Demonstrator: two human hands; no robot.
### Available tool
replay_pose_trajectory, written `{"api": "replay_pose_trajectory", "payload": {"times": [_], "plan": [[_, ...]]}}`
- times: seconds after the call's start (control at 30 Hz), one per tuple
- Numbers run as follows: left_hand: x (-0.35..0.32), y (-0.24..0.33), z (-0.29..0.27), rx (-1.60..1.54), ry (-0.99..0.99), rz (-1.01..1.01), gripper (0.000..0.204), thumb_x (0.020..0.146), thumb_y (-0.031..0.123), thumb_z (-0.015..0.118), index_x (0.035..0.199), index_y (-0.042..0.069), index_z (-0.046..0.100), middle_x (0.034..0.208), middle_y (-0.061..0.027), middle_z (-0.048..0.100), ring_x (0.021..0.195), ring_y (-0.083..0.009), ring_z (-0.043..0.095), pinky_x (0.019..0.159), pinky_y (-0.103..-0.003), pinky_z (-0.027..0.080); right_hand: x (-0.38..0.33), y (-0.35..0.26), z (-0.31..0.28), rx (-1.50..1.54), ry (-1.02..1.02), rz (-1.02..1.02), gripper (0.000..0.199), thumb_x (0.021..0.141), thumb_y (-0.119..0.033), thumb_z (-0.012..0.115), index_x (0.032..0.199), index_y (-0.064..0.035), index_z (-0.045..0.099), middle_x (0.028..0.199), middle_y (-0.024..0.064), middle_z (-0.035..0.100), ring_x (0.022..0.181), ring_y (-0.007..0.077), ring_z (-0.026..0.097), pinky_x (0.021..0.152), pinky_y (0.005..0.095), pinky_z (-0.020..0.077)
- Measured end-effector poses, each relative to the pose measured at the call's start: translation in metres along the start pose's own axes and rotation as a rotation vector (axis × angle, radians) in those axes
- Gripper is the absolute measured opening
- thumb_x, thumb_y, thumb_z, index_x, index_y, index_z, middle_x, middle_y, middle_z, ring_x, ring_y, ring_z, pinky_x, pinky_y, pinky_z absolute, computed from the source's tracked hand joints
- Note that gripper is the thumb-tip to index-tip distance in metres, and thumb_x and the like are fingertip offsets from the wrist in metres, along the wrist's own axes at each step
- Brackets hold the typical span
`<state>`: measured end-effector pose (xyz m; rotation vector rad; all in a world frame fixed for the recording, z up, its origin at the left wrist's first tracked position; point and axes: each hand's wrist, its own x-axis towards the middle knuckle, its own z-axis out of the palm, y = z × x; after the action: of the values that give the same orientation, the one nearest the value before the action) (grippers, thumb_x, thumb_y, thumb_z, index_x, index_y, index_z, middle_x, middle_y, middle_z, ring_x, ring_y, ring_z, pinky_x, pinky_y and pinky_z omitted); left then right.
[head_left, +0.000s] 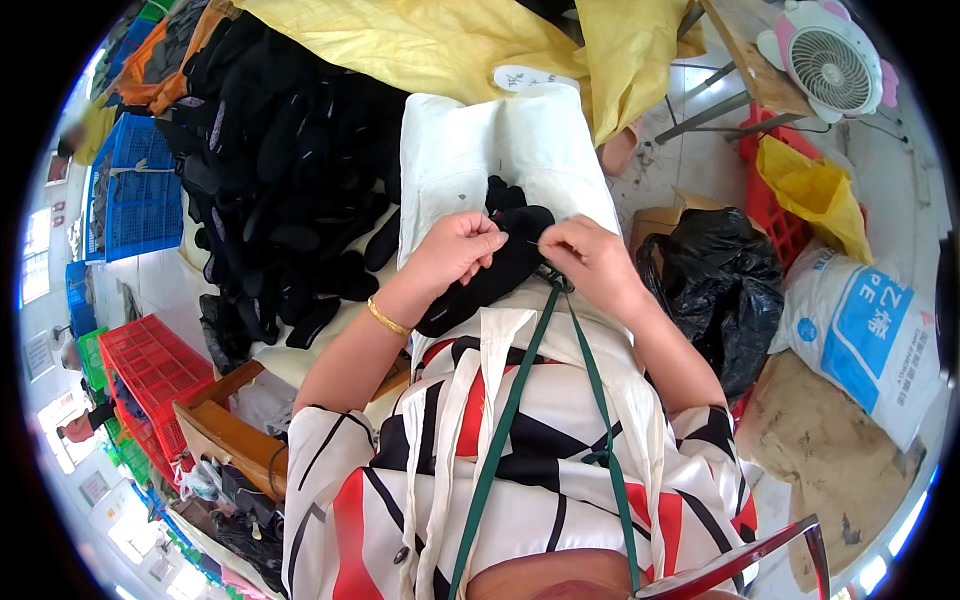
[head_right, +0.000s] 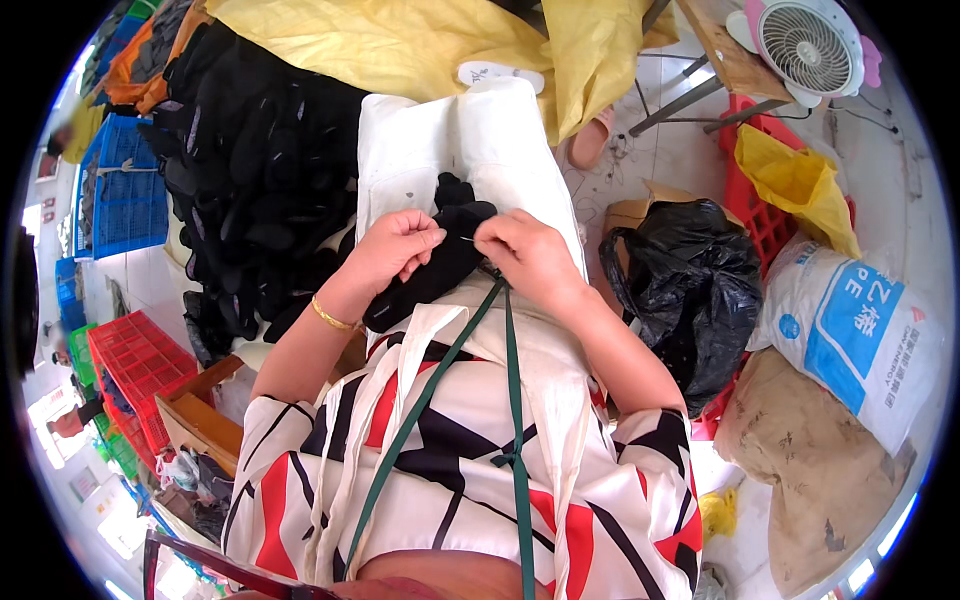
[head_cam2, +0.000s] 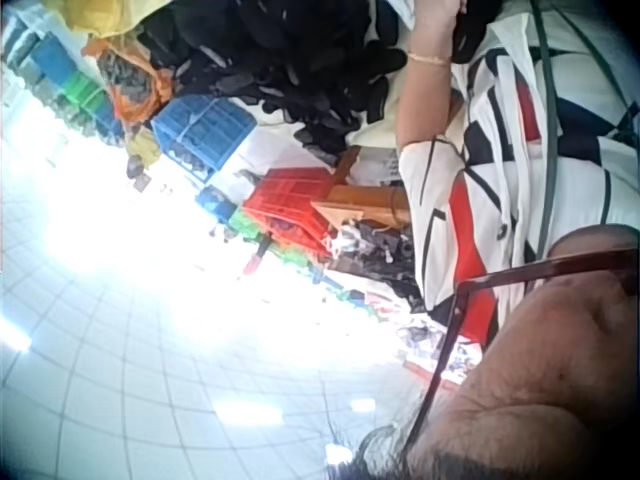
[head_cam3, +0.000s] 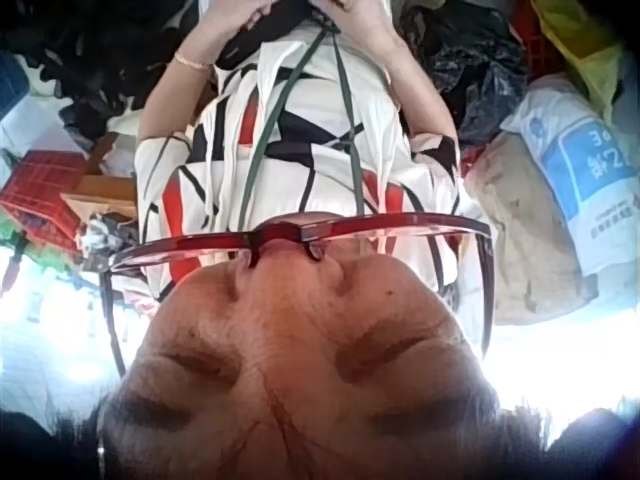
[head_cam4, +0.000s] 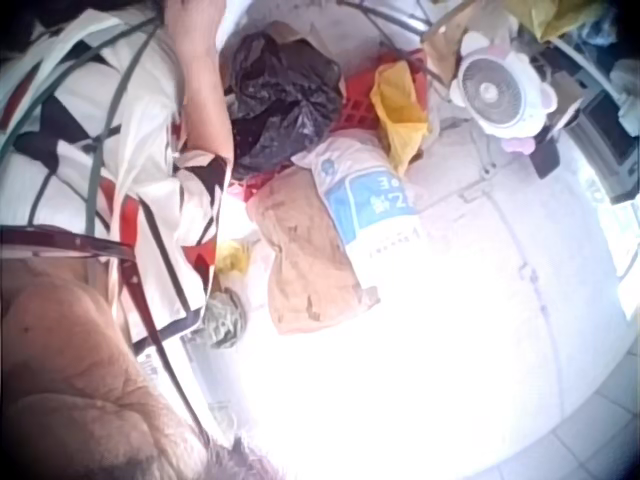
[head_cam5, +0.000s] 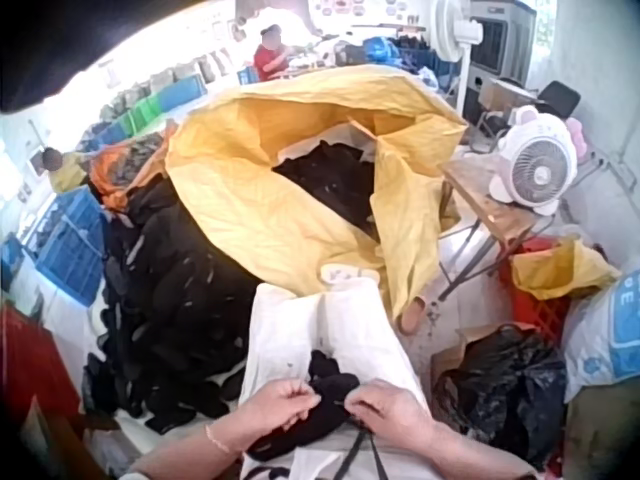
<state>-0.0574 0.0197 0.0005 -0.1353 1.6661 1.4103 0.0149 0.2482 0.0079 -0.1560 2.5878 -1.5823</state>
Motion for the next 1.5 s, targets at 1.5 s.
{"api": "replay_pose_trajectory", "payload": {"times": [1.5], "plan": [[0.024,0.006,0.010,0.858,0.275,0.420,0.021,0.077,0.020,0.078,0.084,0.001,0.071,0.089,-0.0133,0.066,0.077,-0.0289,0.063,0.070,-0.035,0.049,-0.037,0.081,-0.038,1.166,0.528,0.450,0.008,0.098,-0.014,0.058,0.097,-0.0065,0.058,0.068,-0.0010,0.050,0.056,0.0083,0.046,0.048,0.0213,0.0358]]}}
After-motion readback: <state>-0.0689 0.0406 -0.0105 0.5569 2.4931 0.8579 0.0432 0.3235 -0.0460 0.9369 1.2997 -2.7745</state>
